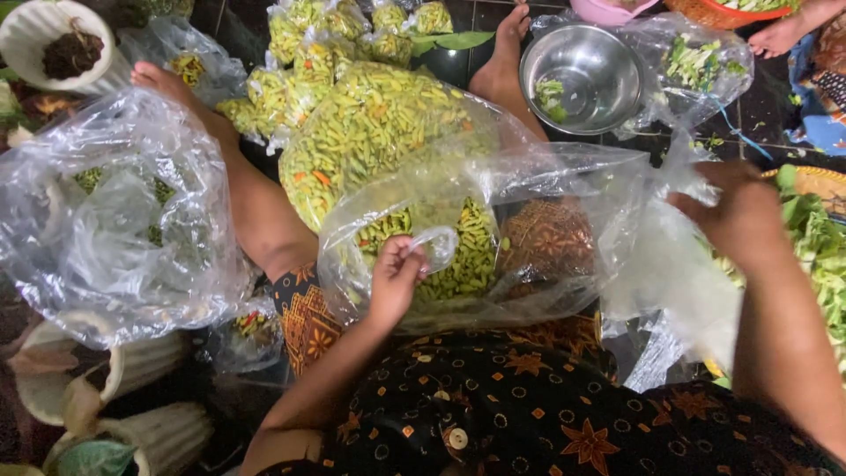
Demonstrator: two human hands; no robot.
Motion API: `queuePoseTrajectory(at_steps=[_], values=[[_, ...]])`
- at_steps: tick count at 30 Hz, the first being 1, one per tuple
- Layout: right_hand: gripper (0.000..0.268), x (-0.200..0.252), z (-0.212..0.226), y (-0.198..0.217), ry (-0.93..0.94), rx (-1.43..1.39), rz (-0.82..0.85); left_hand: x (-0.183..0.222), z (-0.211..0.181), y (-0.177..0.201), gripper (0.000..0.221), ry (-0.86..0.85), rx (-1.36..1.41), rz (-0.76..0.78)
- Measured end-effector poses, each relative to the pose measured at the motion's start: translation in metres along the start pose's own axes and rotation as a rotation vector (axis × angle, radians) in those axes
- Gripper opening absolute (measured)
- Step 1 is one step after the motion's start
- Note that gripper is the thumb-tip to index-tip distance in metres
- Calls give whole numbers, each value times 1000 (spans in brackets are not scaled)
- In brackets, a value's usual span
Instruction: The person sorts small green and red peppers by hand, transferring them from a large plastic bag into smaller individual plastic bags and then tying the smaller bags closed.
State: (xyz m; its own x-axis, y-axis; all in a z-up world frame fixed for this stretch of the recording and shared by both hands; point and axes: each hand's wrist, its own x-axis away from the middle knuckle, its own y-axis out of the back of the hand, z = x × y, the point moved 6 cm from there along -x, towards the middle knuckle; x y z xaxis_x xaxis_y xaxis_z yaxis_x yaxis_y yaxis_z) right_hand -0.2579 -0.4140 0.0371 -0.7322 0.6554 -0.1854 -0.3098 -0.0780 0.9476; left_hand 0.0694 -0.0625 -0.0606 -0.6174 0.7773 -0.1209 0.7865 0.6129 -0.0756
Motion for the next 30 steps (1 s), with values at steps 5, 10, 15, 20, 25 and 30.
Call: queuePoseTrajectory(at_steps=[5, 10, 15, 20, 25, 30], values=[[33, 25, 238, -37, 426, -825, 242, 13, 9, -31, 12, 96, 86, 7], [23, 23, 292, -170, 552, -864, 290, 25, 24, -12, 11, 209, 206, -69], [6, 30, 329, -138, 701, 112, 76, 31, -16, -1, 11, -106, -375, -109], [16, 26, 332, -126, 805, -11, 132, 17, -76, 8, 74, -342, -765, 103], [13, 34, 357, -112, 1008, -297, 306, 15, -48, 6, 105, -176, -697, 428], [18, 29, 347, -110, 996, -252, 307, 21, -8, 48, 59, -422, -1181, 261]])
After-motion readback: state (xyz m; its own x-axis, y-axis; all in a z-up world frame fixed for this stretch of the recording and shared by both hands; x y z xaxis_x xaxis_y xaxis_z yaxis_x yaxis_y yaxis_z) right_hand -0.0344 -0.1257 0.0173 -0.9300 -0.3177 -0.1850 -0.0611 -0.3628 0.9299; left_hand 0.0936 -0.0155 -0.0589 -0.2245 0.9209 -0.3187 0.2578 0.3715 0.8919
